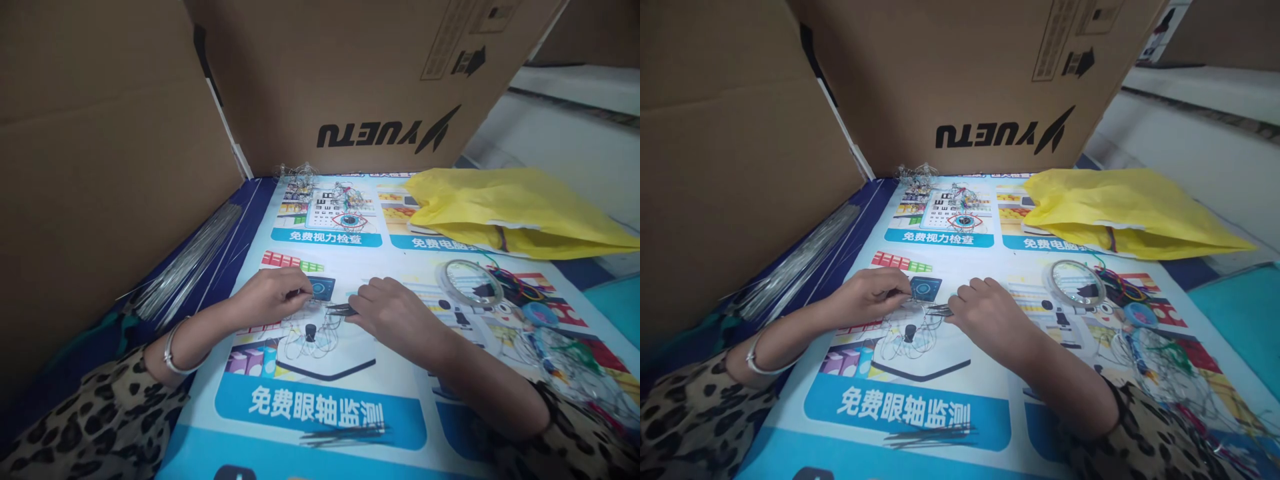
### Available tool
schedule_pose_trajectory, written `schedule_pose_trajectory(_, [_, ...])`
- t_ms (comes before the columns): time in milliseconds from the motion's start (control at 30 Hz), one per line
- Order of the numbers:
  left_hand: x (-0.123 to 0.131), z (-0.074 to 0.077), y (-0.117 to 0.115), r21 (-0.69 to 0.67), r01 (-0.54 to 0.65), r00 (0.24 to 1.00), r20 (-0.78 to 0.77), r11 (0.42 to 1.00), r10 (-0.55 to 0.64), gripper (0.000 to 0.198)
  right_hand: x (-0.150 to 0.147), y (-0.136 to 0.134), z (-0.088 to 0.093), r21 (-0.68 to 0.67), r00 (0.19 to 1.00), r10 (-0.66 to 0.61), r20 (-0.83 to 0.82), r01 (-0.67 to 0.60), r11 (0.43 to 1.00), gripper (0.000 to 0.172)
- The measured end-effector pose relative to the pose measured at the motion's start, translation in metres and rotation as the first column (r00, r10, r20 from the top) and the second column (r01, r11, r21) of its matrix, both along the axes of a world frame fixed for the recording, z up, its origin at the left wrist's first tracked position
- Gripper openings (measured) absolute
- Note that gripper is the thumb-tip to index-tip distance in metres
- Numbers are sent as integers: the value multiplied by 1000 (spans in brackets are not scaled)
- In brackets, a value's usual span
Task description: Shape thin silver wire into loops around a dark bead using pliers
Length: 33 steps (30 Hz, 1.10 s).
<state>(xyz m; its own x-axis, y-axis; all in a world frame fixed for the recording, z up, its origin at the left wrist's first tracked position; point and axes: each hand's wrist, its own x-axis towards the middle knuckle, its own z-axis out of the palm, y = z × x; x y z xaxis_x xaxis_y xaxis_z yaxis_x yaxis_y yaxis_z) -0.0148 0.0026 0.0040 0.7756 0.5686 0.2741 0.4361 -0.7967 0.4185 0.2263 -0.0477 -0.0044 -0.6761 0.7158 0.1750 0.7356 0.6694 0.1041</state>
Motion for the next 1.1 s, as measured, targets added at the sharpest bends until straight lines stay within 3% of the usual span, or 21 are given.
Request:
schedule_pose_trajectory(367, [11,5,2,-12,-69,998,4,998,69,11,0,0,-1,-7,1000,-3,-7,3,1000,17])
schedule_pose_trajectory(600, [9,1,3,-140,-93,992,67,986,103,9,-1,0,0,-4,1000,7,-7,-7,1000,16])
schedule_pose_trajectory(867, [9,-1,2,-352,-151,970,128,924,207,9,0,1,-1,-15,1000,5,-15,-6,1000,18])
schedule_pose_trajectory(1100, [10,-6,0,-377,-154,965,143,913,221,9,2,-1,1,-3,999,6,-40,-6,1000,17])
